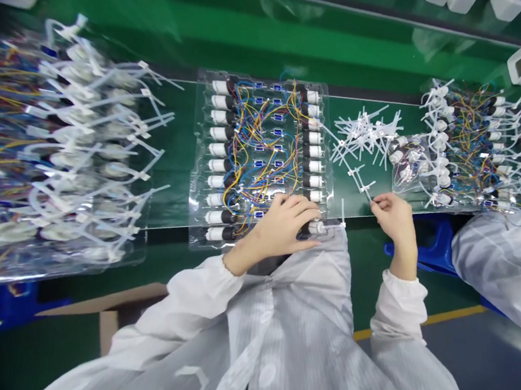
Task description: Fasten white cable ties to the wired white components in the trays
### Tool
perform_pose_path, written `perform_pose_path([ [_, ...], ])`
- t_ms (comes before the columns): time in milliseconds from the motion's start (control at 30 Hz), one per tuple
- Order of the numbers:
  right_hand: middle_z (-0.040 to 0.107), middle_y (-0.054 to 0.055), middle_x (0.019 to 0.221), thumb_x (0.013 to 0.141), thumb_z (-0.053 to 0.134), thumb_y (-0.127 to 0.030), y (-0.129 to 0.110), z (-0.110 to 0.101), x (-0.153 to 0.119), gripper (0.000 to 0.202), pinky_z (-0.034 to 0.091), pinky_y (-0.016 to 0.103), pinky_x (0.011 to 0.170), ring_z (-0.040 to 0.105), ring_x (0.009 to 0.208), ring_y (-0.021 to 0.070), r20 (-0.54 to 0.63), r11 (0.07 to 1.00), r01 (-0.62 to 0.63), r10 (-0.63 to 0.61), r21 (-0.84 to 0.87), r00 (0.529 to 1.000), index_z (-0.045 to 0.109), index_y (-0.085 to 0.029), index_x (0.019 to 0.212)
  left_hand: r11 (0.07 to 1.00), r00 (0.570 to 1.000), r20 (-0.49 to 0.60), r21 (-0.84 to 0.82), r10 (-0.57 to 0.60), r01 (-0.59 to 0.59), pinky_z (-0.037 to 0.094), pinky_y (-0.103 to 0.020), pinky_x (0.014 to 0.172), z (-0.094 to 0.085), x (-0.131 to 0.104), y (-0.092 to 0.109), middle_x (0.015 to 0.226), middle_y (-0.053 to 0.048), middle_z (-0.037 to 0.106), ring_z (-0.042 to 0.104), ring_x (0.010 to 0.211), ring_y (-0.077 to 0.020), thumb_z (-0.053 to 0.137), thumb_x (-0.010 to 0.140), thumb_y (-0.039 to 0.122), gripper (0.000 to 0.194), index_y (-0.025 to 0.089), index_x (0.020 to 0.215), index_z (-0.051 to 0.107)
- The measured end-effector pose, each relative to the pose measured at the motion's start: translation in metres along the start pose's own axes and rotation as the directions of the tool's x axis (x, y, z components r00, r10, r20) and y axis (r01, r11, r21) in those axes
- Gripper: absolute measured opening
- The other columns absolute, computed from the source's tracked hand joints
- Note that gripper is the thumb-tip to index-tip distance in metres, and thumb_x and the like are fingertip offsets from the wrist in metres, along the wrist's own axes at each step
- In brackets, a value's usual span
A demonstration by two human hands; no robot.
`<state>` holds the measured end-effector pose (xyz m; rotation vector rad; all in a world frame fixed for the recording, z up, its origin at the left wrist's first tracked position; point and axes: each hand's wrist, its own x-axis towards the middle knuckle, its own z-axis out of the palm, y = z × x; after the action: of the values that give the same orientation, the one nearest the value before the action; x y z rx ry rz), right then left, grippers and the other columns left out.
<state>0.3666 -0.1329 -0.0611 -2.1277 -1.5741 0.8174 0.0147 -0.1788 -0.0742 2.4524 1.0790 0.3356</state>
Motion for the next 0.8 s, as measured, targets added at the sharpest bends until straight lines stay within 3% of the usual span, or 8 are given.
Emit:
perform_pose_path([
  [167, 0.081, 0.000, 0.073, 0.091, 0.088, -0.056, -0.008, 0.004, -0.017, 0.041, 0.046, 0.036, 0.054, 0.059, 0.049, 0.0192, -0.076, 0.933, 0.060, -0.035, 0.354, 0.996, 0.079, -0.029, 0.120, 1.000, 0.999, -0.045, -0.030, 0.008, -0.009, 0.047, -0.056, 0.120, 0.002, -0.001, -0.001, 0.160, -0.014, 0.082, 0.068, 0.150, -0.0364, 0.067, 0.127, 0.053, 0.042, 0.025, 0.157, 0.077],
  [267, 0.082, 0.000, 0.075, 0.098, 0.087, -0.068, -0.023, 0.015, -0.009, 0.055, 0.039, 0.031, 0.047, 0.055, 0.044, 0.0152, -0.010, 0.875, 0.040, -0.040, 0.483, 0.999, 0.080, -0.026, 0.134, 1.000, 0.996, -0.086, -0.015, -0.005, 0.003, 0.046, -0.056, 0.118, 0.003, -0.001, 0.000, 0.158, -0.013, 0.084, 0.068, 0.149, -0.0348, 0.057, 0.131, 0.039, 0.038, 0.024, 0.160, 0.077],
  [333, 0.086, 0.002, 0.081, 0.097, 0.086, -0.077, -0.030, 0.023, -0.002, 0.064, 0.036, 0.029, 0.044, 0.056, 0.043, 0.0130, 0.014, 0.838, 0.004, -0.013, 0.546, 1.000, 0.079, -0.024, 0.133, 1.000, 0.995, -0.103, -0.002, -0.001, 0.001, 0.046, -0.056, 0.116, 0.004, -0.001, 0.002, 0.158, -0.012, 0.085, 0.069, 0.148, -0.0341, 0.052, 0.131, 0.032, 0.039, 0.025, 0.162, 0.076],
  [433, 0.088, 0.008, 0.091, 0.095, 0.087, -0.085, -0.033, 0.031, 0.002, 0.066, 0.040, 0.028, 0.046, 0.060, 0.049, 0.0115, -0.068, 0.807, 0.041, -0.001, 0.589, 0.998, 0.079, -0.021, 0.112, 1.000, 0.995, -0.096, 0.002, -0.004, 0.004, 0.045, -0.055, 0.115, 0.003, -0.001, 0.003, 0.158, -0.012, 0.085, 0.070, 0.147, -0.0335, 0.051, 0.130, 0.027, 0.041, 0.027, 0.161, 0.077],
  [533, 0.089, 0.010, 0.099, 0.098, 0.090, -0.078, -0.031, 0.033, -0.010, 0.057, 0.053, 0.031, 0.055, 0.066, 0.058, 0.0144, -0.197, 0.791, 0.162, -0.053, 0.590, 0.979, 0.076, -0.024, 0.106, 1.000, 0.996, -0.084, -0.006, -0.025, 0.024, 0.045, -0.054, 0.117, 0.002, 0.000, 0.004, 0.159, -0.011, 0.085, 0.070, 0.149, -0.0332, 0.053, 0.130, 0.029, 0.038, 0.029, 0.158, 0.079],
  [667, 0.090, 0.006, 0.099, 0.094, 0.098, -0.054, -0.030, 0.031, -0.040, 0.044, 0.062, 0.037, 0.063, 0.071, 0.062, 0.0198, -0.408, 0.741, 0.345, -0.104, 0.577, 0.907, 0.062, -0.033, 0.109, 0.998, 0.993, -0.105, -0.051, -0.045, 0.040, 0.046, -0.053, 0.118, 0.005, 0.002, 0.000, 0.156, -0.010, 0.087, 0.072, 0.147, -0.0323, 0.055, 0.131, 0.030, 0.033, 0.028, 0.152, 0.080],
  [733, 0.088, 0.004, 0.093, 0.089, 0.099, -0.041, -0.031, 0.032, -0.055, 0.039, 0.066, 0.041, 0.065, 0.076, 0.067, 0.0232, -0.437, 0.736, 0.355, -0.090, 0.577, 0.895, 0.065, -0.034, 0.106, 0.995, 0.992, -0.113, -0.092, -0.059, 0.049, 0.047, -0.052, 0.118, 0.006, 0.002, -0.003, 0.155, -0.011, 0.088, 0.072, 0.145, -0.0320, 0.058, 0.130, 0.030, 0.033, 0.026, 0.156, 0.078],
  [800, 0.087, 0.003, 0.091, 0.086, 0.097, -0.035, -0.034, 0.034, -0.068, 0.027, 0.072, 0.046, 0.070, 0.082, 0.073, 0.0268, -0.393, 0.753, 0.309, -0.073, 0.581, 0.917, 0.074, -0.033, 0.101, 0.990, 0.991, -0.108, -0.126, -0.082, 0.068, 0.048, -0.052, 0.119, 0.005, 0.001, -0.004, 0.155, -0.012, 0.088, 0.072, 0.145, -0.0320, 0.061, 0.130, 0.029, 0.036, 0.023, 0.162, 0.075],
])
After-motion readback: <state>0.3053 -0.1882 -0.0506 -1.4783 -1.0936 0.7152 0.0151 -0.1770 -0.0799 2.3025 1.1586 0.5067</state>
